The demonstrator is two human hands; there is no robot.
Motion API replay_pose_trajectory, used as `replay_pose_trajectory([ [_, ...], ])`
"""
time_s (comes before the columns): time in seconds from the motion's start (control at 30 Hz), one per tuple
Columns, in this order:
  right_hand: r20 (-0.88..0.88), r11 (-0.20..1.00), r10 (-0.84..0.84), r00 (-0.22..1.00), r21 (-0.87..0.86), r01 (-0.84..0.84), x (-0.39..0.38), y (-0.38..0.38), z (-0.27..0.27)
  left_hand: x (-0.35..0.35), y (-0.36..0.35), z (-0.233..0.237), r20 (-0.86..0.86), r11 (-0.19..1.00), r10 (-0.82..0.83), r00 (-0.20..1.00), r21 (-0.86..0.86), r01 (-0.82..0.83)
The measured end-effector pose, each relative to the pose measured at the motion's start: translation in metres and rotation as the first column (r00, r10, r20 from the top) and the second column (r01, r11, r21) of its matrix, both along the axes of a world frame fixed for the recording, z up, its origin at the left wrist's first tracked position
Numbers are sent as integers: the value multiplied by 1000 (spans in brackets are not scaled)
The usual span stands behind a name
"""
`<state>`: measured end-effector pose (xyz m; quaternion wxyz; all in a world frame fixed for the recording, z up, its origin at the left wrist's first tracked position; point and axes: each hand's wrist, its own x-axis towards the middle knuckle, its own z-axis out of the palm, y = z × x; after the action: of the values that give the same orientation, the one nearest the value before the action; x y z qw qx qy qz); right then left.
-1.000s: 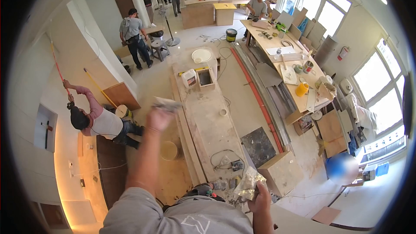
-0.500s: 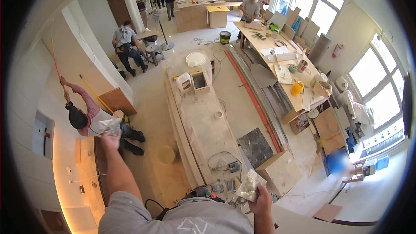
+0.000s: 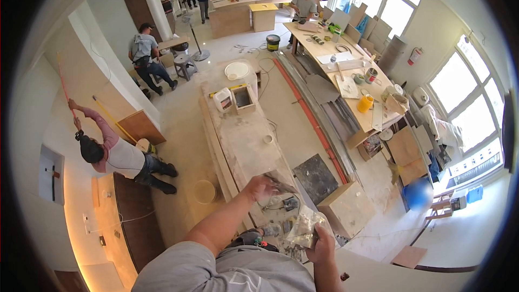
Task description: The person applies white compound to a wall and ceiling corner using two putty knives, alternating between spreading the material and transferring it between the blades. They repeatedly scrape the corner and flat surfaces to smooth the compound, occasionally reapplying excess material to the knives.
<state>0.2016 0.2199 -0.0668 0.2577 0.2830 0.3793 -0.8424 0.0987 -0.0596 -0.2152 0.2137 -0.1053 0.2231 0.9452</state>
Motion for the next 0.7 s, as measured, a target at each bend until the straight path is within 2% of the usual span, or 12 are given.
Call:
replay_pose_trajectory([
  [0.07,-6,998,-56,998,2,56,4,4,4,-5,14,37,-31,997,-76,997,29,77],
  [0.1,-7,996,-89,996,-3,89,6,6,7,-9,15,32,-72,993,-107,992,45,110],
  [0.17,-11,988,-152,988,-17,152,9,11,10,-11,15,36,-42,991,-110,993,65,113],
  [0.3,-20,979,-198,980,-50,197,20,30,0,-9,5,32,48,993,-104,993,53,102],
  [0.47,-23,973,-227,974,-47,226,23,30,3,-9,-5,14,42,989,-146,988,8,146],
  [0.53,-277,976,60,959,217,1,31,49,-39,-9,-6,11,54,989,-148,987,11,148],
  [0.6,-287,979,94,953,199,-36,28,40,-29,-9,-5,1,83,991,-133,988,16,132],
  [0.67,-65,986,-127,990,-116,119,18,22,1,-8,-6,0,76,990,-141,987,18,140],
  [0.7,-59,987,-126,990,-109,119,17,21,1,-9,-5,2,71,989,-146,987,19,145],
])
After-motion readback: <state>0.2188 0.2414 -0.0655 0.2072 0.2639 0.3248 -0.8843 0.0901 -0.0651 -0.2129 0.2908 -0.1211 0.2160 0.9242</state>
